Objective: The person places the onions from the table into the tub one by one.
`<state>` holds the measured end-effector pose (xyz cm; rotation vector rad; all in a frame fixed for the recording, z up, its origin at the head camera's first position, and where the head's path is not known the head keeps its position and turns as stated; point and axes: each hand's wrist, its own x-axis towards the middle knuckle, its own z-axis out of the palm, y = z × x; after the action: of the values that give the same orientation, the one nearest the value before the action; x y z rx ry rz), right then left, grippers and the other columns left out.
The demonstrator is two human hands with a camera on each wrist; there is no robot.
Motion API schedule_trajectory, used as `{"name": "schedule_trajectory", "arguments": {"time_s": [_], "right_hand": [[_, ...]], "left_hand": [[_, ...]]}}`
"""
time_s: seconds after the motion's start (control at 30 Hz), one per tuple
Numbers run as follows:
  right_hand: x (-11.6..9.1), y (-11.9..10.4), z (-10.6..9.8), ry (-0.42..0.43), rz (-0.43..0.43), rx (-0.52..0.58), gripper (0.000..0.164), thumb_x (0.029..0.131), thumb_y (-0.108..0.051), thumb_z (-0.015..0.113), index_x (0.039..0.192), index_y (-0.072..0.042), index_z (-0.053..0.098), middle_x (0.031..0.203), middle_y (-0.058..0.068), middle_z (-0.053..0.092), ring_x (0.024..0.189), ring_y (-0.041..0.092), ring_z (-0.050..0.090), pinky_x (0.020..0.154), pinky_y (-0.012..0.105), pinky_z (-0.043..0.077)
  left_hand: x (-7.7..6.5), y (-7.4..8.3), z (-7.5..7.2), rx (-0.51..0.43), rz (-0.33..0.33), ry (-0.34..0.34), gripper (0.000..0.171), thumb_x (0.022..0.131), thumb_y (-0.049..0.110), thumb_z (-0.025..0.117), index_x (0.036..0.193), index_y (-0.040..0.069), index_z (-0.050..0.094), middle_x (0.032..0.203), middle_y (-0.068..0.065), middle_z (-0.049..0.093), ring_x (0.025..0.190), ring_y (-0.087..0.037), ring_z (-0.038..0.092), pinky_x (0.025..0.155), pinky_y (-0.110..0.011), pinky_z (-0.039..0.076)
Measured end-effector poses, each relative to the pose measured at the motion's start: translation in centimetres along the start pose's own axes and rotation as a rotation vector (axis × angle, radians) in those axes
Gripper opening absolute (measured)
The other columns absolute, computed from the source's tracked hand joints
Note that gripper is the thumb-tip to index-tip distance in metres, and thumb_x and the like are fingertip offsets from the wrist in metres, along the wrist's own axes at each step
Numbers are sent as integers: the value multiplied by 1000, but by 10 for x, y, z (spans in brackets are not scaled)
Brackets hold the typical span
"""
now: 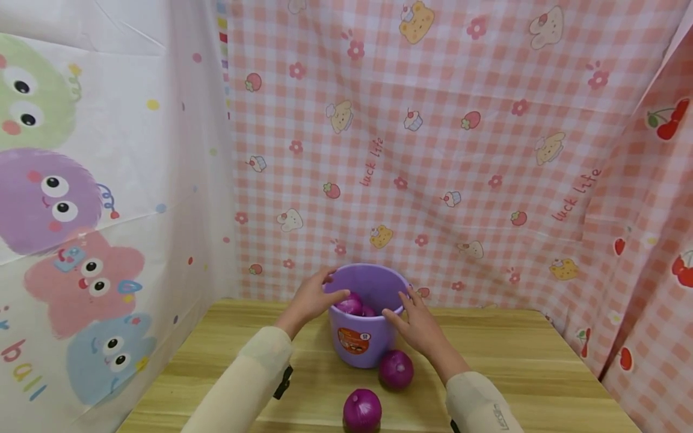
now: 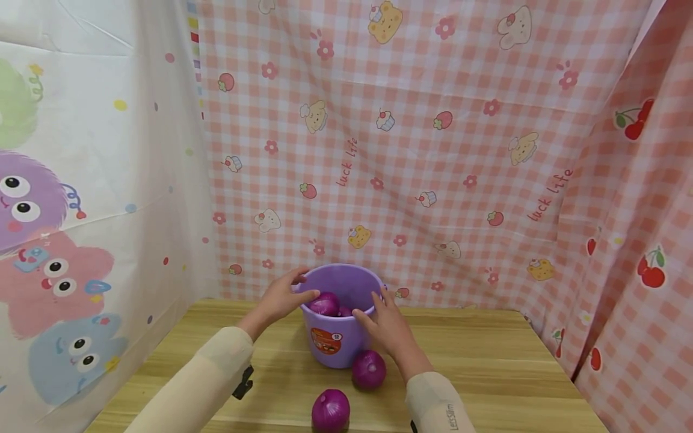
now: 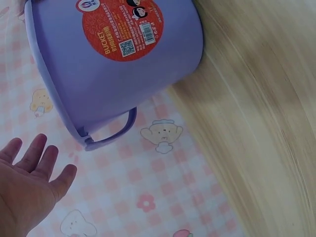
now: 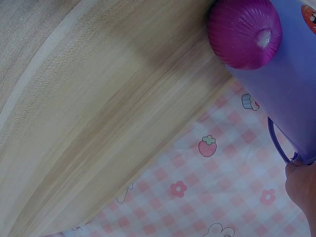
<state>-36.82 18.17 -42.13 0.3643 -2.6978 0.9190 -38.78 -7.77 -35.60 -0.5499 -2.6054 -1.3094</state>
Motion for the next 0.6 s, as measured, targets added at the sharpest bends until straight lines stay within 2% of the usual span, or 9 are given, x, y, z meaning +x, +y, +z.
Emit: {"name": "schedule_trajectory", "arguments": {"time_s": [0.3,0.6], "right_hand": [[-1,0,-1,4,2,5,81,98,-57,51,151,2,35,161,23,18,144,46,24,112,64,25],[-1,0,-1,9,3,-2,81,98,-57,51,151,2,36,161,23,19,143,46,25,112,63,26]], "left_hand": [[-7,-3,-4,-32,42,-17,63,89,31,75,143,12,52,134,-22,58,125,-42,53,102,-58,44],[-23,-10,-10,-74,-24,-14,72,86,37,78,147,11,48,138,-19,56,130,-38,49,104,-56,43]]}}
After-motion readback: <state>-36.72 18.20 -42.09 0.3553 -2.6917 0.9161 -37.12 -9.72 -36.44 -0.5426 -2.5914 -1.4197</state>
